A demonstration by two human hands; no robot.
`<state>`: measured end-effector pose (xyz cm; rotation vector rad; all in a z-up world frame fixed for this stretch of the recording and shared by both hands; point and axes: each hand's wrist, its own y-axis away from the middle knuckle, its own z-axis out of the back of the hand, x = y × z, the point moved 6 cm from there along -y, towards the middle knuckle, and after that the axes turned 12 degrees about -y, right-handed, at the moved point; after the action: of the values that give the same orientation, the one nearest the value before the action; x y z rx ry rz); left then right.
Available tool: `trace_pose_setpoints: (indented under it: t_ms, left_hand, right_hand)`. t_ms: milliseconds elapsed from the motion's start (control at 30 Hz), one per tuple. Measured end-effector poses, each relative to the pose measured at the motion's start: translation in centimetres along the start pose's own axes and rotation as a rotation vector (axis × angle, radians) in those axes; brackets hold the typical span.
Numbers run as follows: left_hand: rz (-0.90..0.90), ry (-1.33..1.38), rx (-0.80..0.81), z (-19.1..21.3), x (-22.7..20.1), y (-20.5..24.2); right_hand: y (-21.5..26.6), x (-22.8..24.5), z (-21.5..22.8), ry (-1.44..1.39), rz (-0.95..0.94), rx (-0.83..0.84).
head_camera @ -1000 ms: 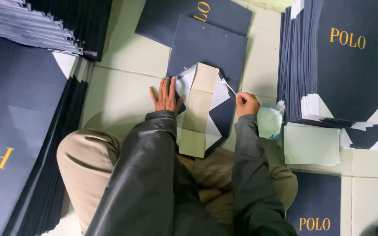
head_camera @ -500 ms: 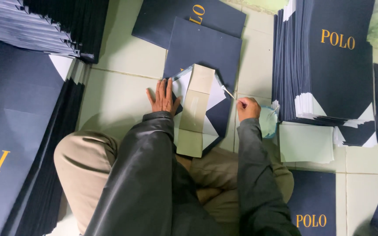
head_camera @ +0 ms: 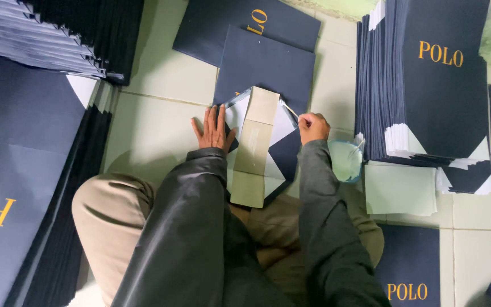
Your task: Applying glue to the bottom flaps of paper bags and folding them to seal the base
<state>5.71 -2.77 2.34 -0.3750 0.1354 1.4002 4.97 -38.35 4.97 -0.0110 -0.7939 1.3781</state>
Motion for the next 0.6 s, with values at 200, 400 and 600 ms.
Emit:
trace_pose_setpoints:
  t_ms: [200,400,600]
  left_hand:
    - [0.013,0.002,-0.005,-0.7,0.2,-0.1]
    - [0.002,0.021,-0.007,-1.3,0.3,-0.2]
    - [0.011,0.033,0.020,-0.9,0.3,0.0]
  right_hand:
    - [-1.4,0.5,-0.2,0.008,-0.022,0.045]
    - [4.5,-2.8,4.8,0.088,-0.093,0.143]
    - [7.9,-2.7,10.9,0.072,-0.061,0.076]
